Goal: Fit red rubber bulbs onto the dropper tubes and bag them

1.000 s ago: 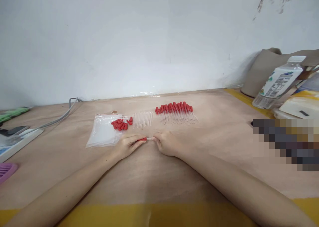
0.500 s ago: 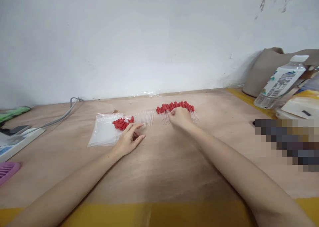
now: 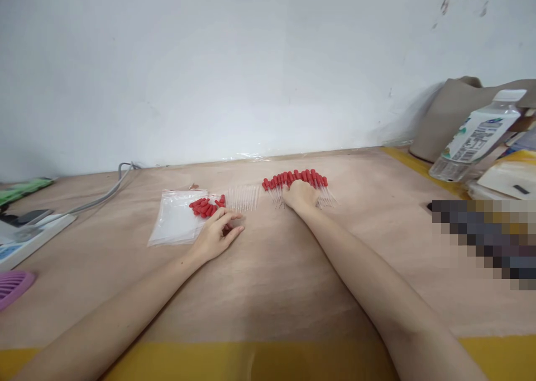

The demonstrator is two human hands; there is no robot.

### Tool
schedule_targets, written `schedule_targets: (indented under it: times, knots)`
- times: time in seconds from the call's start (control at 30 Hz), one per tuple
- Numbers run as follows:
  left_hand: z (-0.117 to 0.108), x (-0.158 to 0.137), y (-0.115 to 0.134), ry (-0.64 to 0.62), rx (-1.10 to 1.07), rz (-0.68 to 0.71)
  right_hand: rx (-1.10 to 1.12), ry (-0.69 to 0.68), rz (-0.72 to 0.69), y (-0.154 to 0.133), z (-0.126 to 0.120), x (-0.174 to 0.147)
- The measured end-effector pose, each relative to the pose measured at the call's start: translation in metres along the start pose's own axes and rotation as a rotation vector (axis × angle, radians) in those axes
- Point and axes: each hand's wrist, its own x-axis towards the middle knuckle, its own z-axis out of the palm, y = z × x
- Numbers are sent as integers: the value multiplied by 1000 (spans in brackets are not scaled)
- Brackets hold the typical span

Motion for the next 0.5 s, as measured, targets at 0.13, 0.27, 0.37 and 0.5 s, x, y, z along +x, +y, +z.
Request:
schedule_targets:
  times: [0.13, 0.27, 0.37, 0.5]
  knots:
    - [1, 0, -1, -2, -2, 5, -48, 48, -35, 1, -2, -1]
    - [1, 1, -1, -22, 4, 8, -28, 86, -195, -11, -2, -13]
    - [0, 2, 0, -40, 6, 10, 1, 65, -287, -31, 5, -23]
    - [-1, 2, 2, -46, 22, 20, 11, 29, -299, -54, 17, -30]
